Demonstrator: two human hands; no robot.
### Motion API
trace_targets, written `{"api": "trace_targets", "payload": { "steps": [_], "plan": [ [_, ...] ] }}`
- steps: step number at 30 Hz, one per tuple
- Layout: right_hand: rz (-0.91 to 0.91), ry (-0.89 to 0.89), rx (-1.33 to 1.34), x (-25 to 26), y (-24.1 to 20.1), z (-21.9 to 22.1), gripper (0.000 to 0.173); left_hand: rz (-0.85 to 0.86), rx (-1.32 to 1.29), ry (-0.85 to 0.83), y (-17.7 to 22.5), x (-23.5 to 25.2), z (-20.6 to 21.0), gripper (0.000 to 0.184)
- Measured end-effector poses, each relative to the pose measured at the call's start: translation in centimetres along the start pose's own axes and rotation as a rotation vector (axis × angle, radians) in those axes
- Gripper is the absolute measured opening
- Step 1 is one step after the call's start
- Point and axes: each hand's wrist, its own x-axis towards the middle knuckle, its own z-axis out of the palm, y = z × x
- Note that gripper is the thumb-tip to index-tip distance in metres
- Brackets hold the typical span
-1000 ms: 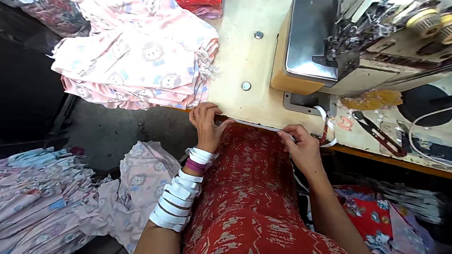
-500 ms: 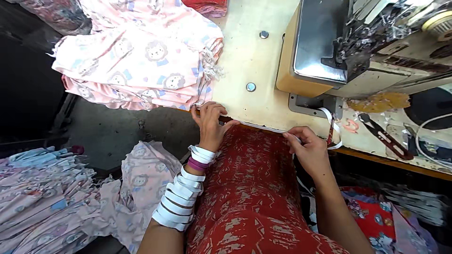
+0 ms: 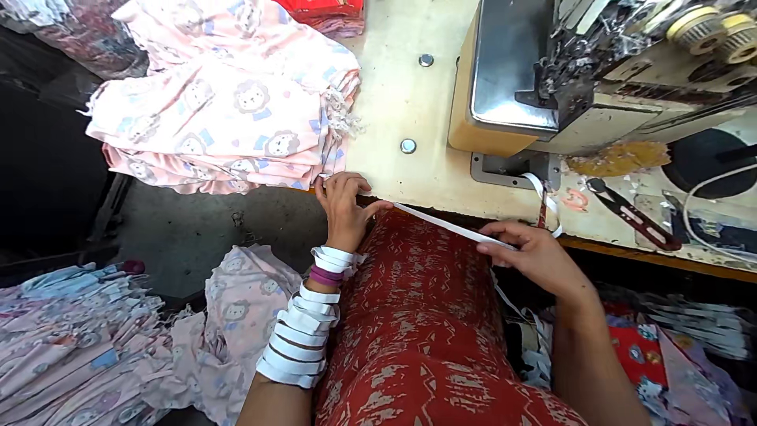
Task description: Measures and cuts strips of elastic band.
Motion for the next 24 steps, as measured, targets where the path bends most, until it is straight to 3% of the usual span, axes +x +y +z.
{"api": "trace_targets", "payload": {
  "steps": [3, 7, 12, 15, 24],
  "plan": [
    [0.058, -0.007, 0.082, -3.0, 1.8, -4.0, 0.018, 0.008, -0.007, -0.047, -0.3, 0.1, -0.3, 0.043],
    [0.210, 0.232, -0.016, -7.5, 4.0, -7.9, 0.016, -0.001, -0.029, -0.113, -0.2, 0.5, -0.6, 0.047],
    [0.261, 0.695, -0.152, -7.3, 5.7, -5.8, 0.018, -0.013, -0.019, -0.117, -0.3, 0.8, -0.8, 0.051],
    [0.253, 0.886, -0.147, -5.9, 6.6, -4.3, 0.025, -0.008, -0.002, -0.115, -0.2, 0.9, -0.8, 0.058],
    [0.184, 0.966, -0.024, -5.6, 7.2, -4.0, 0.019, 0.007, 0.040, -0.113, 0.1, 0.9, -0.7, 0.064]
  ]
}}
